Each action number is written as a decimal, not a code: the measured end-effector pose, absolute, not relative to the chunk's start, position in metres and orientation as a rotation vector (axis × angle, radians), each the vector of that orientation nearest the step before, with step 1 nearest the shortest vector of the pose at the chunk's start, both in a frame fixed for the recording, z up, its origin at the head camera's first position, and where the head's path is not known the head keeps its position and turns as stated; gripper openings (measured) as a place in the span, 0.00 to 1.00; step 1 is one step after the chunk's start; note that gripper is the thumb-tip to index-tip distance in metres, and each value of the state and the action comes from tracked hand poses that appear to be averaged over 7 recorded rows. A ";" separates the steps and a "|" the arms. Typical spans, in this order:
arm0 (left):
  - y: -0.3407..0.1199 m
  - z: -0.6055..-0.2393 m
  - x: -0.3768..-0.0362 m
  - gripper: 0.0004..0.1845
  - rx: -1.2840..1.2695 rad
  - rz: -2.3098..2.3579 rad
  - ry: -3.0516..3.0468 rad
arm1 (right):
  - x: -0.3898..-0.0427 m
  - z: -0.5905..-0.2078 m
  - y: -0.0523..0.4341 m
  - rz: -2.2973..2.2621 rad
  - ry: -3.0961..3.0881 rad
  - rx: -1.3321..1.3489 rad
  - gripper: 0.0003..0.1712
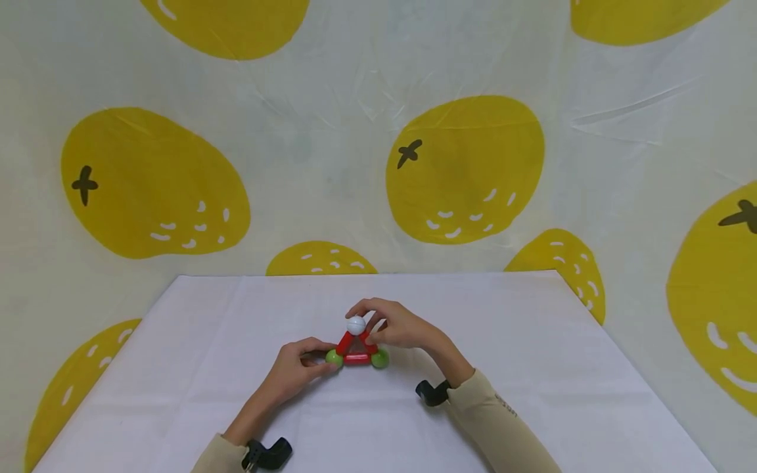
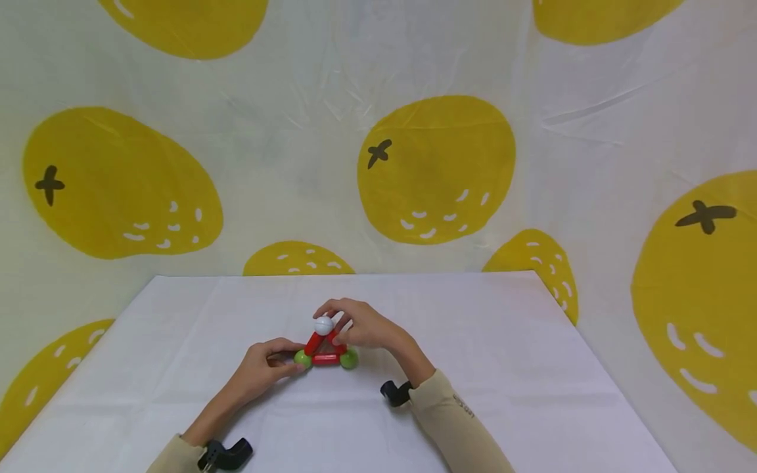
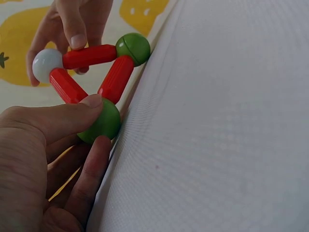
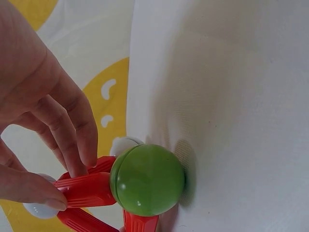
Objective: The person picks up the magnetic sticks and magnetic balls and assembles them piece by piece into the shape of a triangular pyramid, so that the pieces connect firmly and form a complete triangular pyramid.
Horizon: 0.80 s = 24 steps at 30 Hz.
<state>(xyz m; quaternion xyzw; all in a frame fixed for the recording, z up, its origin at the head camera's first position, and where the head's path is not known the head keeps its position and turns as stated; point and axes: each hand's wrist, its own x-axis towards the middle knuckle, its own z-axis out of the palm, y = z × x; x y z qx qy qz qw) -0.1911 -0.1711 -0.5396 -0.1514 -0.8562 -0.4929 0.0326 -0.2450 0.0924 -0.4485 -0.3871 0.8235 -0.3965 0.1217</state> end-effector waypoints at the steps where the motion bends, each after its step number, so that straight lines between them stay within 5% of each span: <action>1: -0.171 -0.540 -0.191 0.16 -0.466 -1.515 -2.635 | -0.245 -0.448 0.092 -1.158 2.404 -1.128 0.28; 24: -0.170 -0.538 -0.190 0.16 -0.445 -1.514 -2.641 | -0.243 -0.447 0.093 -1.144 2.421 -1.133 0.27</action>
